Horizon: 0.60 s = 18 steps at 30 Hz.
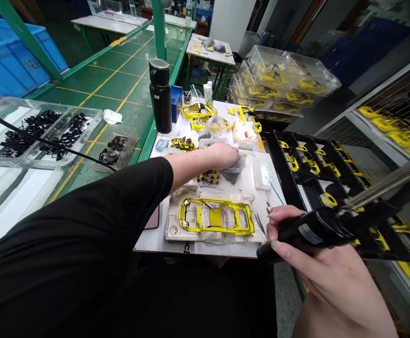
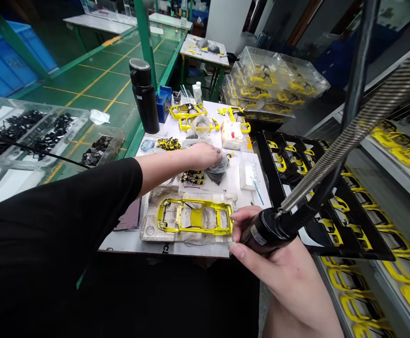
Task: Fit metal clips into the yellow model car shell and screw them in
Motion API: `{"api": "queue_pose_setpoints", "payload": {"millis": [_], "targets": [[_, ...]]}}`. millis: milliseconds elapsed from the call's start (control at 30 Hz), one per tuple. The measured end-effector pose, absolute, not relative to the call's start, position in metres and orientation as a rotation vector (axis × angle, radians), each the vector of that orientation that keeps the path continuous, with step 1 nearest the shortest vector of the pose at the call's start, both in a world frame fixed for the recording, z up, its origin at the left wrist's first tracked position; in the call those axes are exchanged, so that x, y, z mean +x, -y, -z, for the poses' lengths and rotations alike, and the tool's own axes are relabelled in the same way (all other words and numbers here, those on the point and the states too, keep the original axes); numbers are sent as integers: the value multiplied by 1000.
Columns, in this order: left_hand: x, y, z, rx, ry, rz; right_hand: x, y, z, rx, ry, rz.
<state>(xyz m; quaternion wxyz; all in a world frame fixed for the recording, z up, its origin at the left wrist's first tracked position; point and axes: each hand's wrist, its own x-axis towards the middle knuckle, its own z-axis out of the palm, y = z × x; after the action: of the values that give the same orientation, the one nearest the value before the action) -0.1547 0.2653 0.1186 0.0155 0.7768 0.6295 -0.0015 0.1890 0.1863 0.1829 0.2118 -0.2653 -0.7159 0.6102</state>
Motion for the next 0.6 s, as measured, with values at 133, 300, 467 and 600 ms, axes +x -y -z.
{"api": "queue_pose_setpoints", "payload": {"millis": [133, 300, 467, 600], "targets": [[-156, -260, -133, 2395, -1993, -73, 195, -189, -177, -811, 1939, -1749], [-156, -197, -176, 2351, -2185, -423, 209, -195, -179, -776, 1862, -1750], [-132, -74, -182, 2250, -1954, -1150, 194, -191, -189, -558, 1687, -1702], [-101, -8, -158, 1932, -1863, -1221, 153, -184, -199, -467, 1412, -1730]]}}
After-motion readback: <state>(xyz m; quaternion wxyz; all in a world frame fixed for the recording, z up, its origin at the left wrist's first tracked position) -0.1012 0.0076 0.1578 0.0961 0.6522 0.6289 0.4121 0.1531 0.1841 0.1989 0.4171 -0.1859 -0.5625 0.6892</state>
